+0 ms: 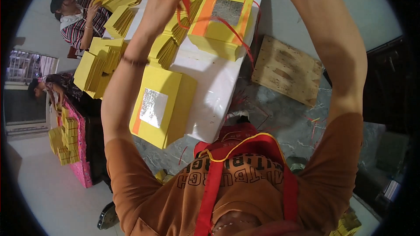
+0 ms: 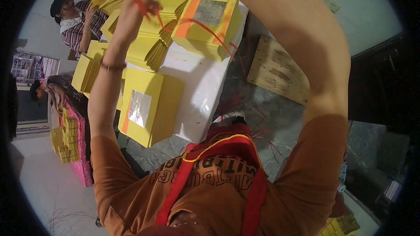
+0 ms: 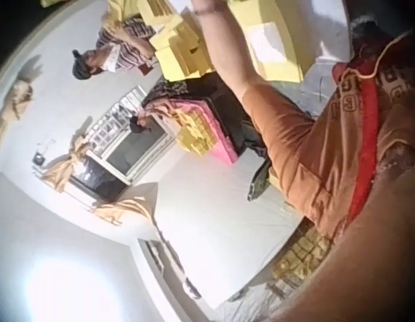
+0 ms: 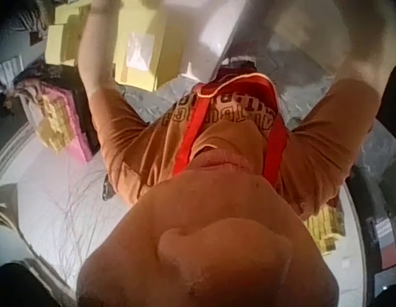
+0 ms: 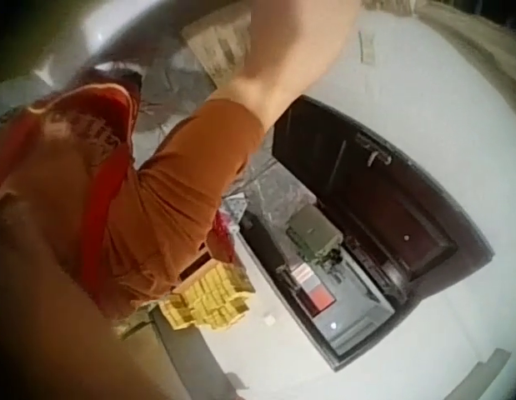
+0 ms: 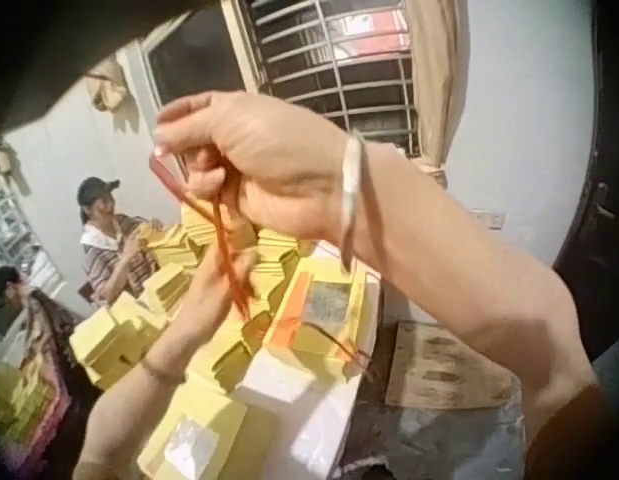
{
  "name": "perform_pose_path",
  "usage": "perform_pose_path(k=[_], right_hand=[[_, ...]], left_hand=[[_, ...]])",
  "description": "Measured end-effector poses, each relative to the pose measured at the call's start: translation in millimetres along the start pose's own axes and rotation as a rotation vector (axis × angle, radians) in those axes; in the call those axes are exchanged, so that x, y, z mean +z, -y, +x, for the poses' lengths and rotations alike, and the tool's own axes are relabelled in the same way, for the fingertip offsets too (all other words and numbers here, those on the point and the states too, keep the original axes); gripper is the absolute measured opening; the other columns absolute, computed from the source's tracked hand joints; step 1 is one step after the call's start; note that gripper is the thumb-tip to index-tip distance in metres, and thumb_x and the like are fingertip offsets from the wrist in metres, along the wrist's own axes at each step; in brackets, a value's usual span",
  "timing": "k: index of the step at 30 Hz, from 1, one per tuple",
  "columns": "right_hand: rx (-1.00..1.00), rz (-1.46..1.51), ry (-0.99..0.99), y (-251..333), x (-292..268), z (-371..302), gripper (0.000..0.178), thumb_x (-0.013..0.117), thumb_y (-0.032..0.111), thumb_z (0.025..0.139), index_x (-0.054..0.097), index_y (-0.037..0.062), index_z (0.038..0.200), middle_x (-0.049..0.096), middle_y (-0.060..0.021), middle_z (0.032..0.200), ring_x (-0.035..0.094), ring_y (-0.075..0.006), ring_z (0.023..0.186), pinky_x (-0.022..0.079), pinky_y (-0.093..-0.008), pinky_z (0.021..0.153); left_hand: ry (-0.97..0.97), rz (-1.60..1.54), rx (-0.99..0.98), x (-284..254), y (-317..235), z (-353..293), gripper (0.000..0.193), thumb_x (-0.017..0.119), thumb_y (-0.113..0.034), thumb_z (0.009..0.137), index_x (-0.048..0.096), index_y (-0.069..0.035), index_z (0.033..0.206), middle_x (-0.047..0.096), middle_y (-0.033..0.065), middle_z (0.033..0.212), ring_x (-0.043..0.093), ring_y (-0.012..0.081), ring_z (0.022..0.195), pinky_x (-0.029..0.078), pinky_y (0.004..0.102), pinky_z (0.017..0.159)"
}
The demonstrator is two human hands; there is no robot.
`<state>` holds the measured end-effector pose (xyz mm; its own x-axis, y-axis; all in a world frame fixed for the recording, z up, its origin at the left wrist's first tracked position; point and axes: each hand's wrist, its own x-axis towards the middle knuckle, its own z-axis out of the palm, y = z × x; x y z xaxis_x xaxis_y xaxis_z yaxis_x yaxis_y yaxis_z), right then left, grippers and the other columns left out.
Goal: Sorting, counting, and bundling yellow ceremonial paper sheets using red string.
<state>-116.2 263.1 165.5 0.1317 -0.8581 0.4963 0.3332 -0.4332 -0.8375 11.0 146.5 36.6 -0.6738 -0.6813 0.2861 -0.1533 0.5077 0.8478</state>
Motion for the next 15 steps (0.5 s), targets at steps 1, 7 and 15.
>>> perform_pose_path(k=[1, 7, 15], right_hand=[[0.057, 0.111, 0.063, -1.9, -2.7, -4.9, 0.015, 0.047, 0.007, 0.088, 0.046, -0.0025, 0.101, 0.05, -0.0123, 0.086, 0.047, -0.0085, 0.064, 0.041, -0.0161, 0.051], [0.171, 0.508, -0.101, -79.2, -124.4, -111.1, 0.034, 0.042, 0.025, 0.092, 0.039, 0.0061, 0.121, 0.053, -0.0135, 0.109, 0.057, -0.022, 0.088, 0.051, -0.0324, 0.072], [1.038, 0.717, -0.828, -370.8, -164.9, -271.8, 0.069, 0.034, 0.066, 0.081, 0.042, 0.0131, 0.125, 0.038, -0.0113, 0.132, 0.036, -0.0291, 0.12, 0.017, -0.0586, 0.099]], left_hand=[[-0.033, 0.021, -0.02, -8.8, 12.0, 20.9, 0.051, 0.05, -0.034, 0.085, 0.04, -0.009, 0.129, 0.057, 0.0109, 0.111, 0.057, 0.0167, 0.079, 0.046, 0.0275, 0.072], [-0.433, -0.18, -0.213, -85.7, 68.4, 117.9, 0.033, 0.038, -0.031, 0.091, 0.056, -0.004, 0.09, 0.057, 0.0057, 0.078, 0.05, 0.0132, 0.064, 0.041, 0.0264, 0.059], [0.11, -0.125, 0.158, 22.7, -39.9, 143.3, 0.044, 0.043, -0.041, 0.09, 0.057, 0.0, 0.098, 0.058, 0.0068, 0.081, 0.051, 0.0115, 0.063, 0.042, 0.0234, 0.055]])
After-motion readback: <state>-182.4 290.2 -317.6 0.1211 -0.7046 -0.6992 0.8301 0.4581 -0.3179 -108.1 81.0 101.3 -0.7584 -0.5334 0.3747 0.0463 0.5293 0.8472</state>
